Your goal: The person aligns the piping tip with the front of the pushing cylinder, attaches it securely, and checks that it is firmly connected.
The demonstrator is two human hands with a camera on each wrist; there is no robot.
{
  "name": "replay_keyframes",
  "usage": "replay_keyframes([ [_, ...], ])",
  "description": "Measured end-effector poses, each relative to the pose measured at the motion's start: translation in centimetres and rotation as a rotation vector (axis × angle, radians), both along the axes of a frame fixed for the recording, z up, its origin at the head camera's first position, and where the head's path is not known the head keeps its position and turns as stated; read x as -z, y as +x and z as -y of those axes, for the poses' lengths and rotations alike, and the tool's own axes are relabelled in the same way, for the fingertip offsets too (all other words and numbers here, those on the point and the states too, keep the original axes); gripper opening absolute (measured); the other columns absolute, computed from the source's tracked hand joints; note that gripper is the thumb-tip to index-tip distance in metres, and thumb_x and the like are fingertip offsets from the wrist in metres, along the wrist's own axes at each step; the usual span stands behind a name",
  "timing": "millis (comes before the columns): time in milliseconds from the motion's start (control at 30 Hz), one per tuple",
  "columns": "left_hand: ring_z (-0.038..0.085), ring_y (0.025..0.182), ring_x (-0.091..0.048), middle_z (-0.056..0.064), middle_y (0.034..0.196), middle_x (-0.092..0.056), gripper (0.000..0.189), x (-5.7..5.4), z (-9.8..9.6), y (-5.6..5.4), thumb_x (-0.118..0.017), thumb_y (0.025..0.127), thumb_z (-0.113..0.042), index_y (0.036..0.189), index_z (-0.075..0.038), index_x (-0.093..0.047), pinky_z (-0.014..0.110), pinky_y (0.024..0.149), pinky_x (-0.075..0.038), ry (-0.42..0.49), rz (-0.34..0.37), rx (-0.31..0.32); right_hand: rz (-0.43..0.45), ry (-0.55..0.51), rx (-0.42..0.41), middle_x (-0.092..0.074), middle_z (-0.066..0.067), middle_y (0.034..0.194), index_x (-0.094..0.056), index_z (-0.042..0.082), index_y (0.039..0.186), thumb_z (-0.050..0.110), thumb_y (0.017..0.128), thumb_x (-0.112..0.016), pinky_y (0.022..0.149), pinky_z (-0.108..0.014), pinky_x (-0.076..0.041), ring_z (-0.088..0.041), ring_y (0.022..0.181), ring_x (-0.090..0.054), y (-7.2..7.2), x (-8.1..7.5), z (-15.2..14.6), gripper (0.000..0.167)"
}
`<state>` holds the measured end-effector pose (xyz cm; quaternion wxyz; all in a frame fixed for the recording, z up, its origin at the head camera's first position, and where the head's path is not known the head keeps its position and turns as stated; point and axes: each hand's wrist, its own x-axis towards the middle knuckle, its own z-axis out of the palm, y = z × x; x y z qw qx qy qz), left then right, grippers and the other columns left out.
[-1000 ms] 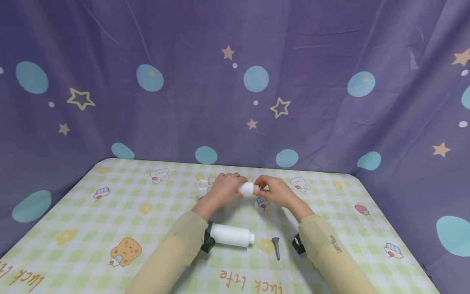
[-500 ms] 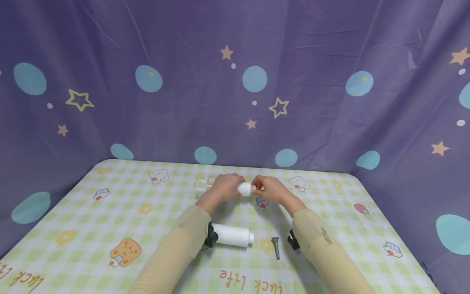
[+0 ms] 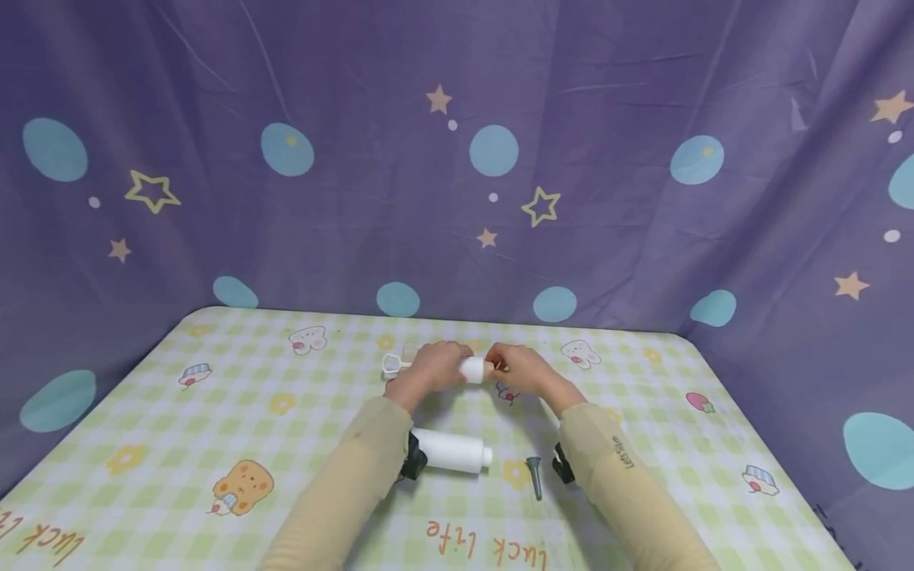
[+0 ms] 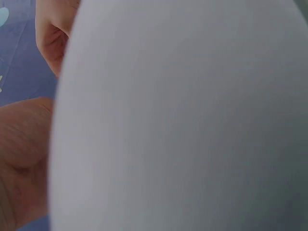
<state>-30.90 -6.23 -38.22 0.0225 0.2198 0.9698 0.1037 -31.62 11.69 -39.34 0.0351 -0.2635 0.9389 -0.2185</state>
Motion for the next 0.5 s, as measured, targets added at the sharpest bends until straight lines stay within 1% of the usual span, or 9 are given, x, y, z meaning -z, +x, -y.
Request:
replay_keyframes([
  [200, 0.023, 0.095, -0.06, 0.005, 0.109, -0.064, 0.042, 0.49, -0.19, -0.13, -0.071, 0.078, -0.021, 0.118, -0.015, -0.061, 0.039, 0.075, -0.046, -0.029, 0.005, 0.001, 0.039, 0.017, 0.033, -0.063, 0.001, 0.09, -0.06, 0.013, 0.1, 0.021, 0.087, -0.062, 0.067, -0.028, -0.047, -0.008, 0.071, -0.056, -0.31, 0.82, 0.01, 0.016],
  [500, 0.024, 0.096, -0.059, 0.005, 0.111, -0.064, 0.043, 0.46, -0.4, -0.23, -0.069, 0.078, -0.021, 0.12, -0.014, -0.06, 0.04, 0.078, -0.044, -0.028, 0.007, -0.015, 0.048, 0.015, 0.034, -0.063, 0.0, 0.089, -0.06, 0.012, 0.1, 0.019, 0.087, -0.061, 0.066, -0.028, -0.046, -0.01, 0.072, -0.055, -0.35, 0.4, 0.04, 0.015],
])
